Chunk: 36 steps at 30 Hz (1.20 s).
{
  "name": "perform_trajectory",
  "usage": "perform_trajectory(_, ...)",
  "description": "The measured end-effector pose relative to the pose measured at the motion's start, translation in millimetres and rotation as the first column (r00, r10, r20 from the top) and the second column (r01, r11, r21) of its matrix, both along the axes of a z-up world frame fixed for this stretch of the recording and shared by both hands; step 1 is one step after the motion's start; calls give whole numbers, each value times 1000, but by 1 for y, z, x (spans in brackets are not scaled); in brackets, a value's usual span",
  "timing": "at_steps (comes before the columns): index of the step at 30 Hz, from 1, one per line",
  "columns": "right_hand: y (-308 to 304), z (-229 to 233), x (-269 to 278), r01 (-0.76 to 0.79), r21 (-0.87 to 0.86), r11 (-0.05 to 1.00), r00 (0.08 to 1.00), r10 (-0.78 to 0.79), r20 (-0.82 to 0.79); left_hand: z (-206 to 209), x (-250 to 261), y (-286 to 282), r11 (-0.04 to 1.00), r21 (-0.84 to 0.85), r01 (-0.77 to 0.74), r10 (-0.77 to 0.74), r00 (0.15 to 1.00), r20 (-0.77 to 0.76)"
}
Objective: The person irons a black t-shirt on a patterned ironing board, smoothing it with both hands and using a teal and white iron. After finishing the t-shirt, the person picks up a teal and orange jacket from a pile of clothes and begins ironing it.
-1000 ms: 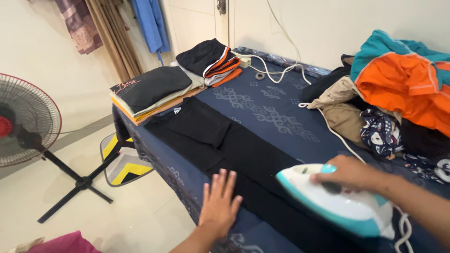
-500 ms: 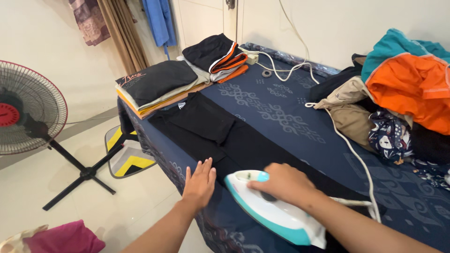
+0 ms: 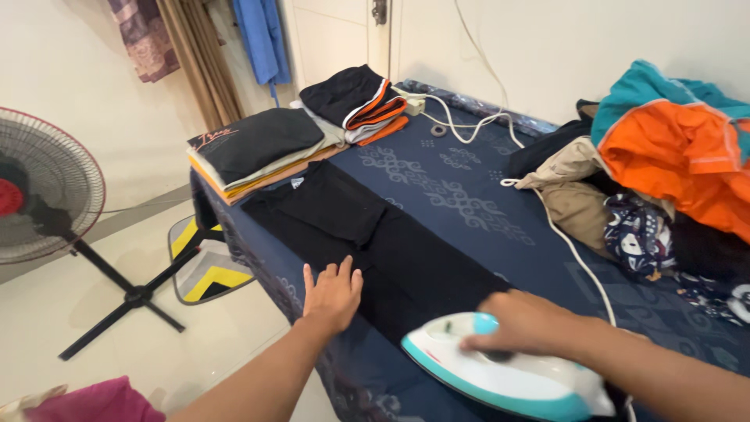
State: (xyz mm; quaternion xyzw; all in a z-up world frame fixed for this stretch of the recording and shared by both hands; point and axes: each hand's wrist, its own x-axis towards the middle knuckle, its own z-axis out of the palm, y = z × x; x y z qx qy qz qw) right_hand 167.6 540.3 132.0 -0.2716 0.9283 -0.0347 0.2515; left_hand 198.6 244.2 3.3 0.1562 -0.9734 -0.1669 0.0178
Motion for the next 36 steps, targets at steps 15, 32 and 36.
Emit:
perform_trajectory(15,115,-11,24,386,51,921,922,-387,-5,-38,-30,112,890,3,456,-456,889,41)
perform_trajectory(32,52,-19,-99,377,-80,923,884,-384,-267,-35,-75,75,848,-127,514,-516,856,14)
perform_trajectory(36,40,-23,-141,384,-44,922,875,-379,-302,-33,-72,74,837,-148,527,-530,848,21)
